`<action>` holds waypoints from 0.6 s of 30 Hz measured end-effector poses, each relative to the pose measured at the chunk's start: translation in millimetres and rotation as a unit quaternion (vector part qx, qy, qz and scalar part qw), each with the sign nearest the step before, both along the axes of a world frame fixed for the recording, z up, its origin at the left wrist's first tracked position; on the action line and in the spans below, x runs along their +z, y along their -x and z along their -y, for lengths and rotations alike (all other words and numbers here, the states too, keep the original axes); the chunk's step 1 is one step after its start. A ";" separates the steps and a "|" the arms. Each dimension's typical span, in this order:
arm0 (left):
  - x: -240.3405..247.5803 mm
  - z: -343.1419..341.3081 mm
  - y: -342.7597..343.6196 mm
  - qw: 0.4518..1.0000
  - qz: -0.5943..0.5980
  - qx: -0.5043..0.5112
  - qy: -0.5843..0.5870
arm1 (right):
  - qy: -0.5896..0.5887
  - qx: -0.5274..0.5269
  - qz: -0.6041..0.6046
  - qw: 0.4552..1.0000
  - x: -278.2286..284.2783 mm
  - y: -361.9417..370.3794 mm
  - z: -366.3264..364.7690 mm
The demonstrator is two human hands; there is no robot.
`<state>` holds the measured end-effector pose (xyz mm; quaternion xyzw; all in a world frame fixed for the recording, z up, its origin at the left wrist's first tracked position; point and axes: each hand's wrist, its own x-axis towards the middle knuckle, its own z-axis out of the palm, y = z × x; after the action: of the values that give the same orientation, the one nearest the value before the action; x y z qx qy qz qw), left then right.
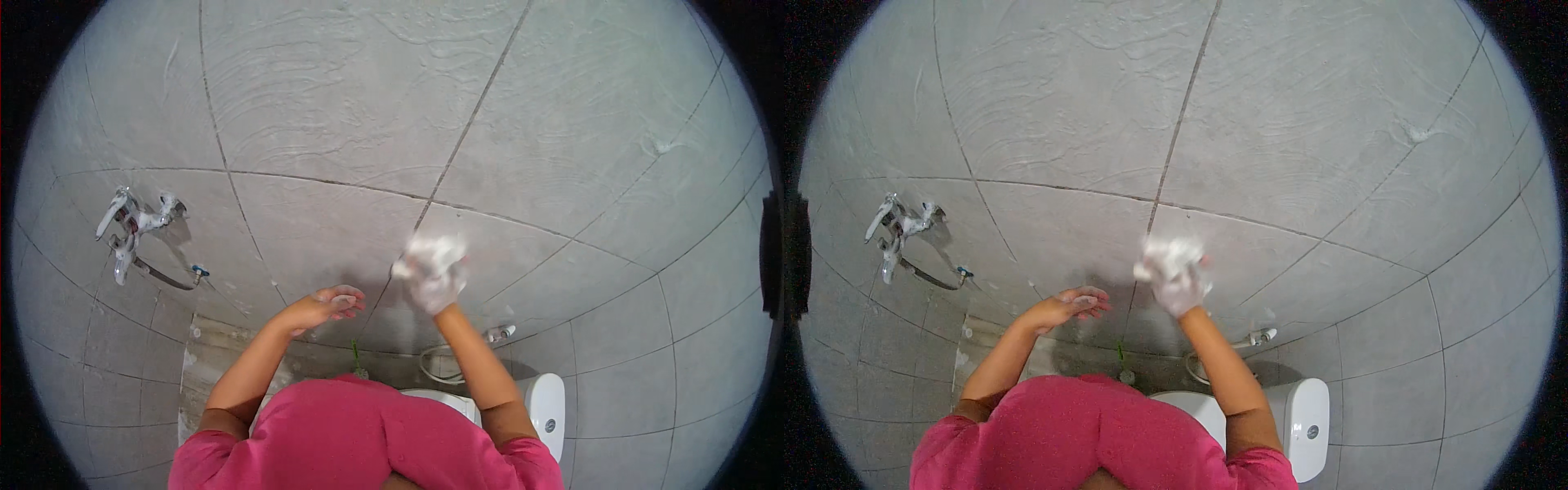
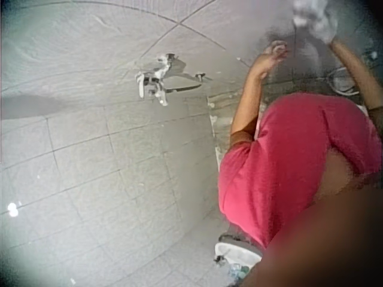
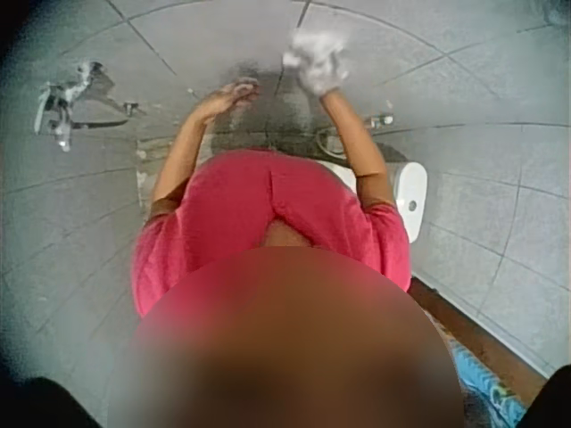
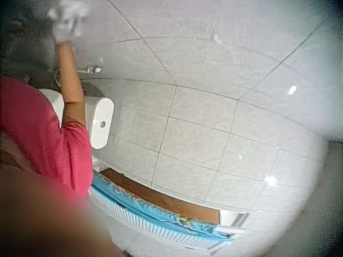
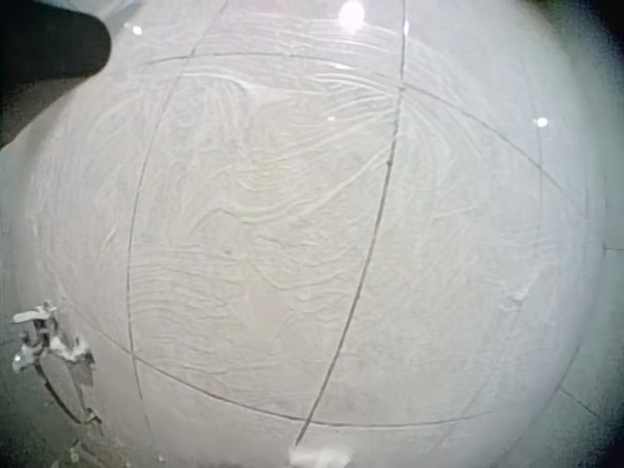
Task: The person scrubs the tiled bathroom walls with a soapy cloth, focusing on the area around the shower fixtures and the toilet. They periodically rinse the cloth in a plastic container and at the sink to remove soap residue before continuing to wipe the surfaces.
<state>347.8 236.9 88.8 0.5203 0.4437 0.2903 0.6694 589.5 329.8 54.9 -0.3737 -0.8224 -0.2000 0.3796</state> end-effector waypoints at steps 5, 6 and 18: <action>-0.8 4.6 5.5 1.000 0.026 0.007 -0.015 | 0.294 -0.006 0.202 0.934 -25.5 -32.8 13.4; -1.1 5.5 6.1 0.999 0.036 0.004 -0.016 | 0.279 -0.019 0.081 0.957 -28.9 -56.6 3.1; -14.0 19.1 24.8 0.999 0.024 0.048 -0.008 | -0.145 -0.020 -0.029 0.989 135.7 77.8 -4.2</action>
<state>323.0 217.8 74.8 0.4963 0.4499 0.3380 0.6611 511.7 334.0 190.6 -0.3368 -0.7655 -0.3140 0.4494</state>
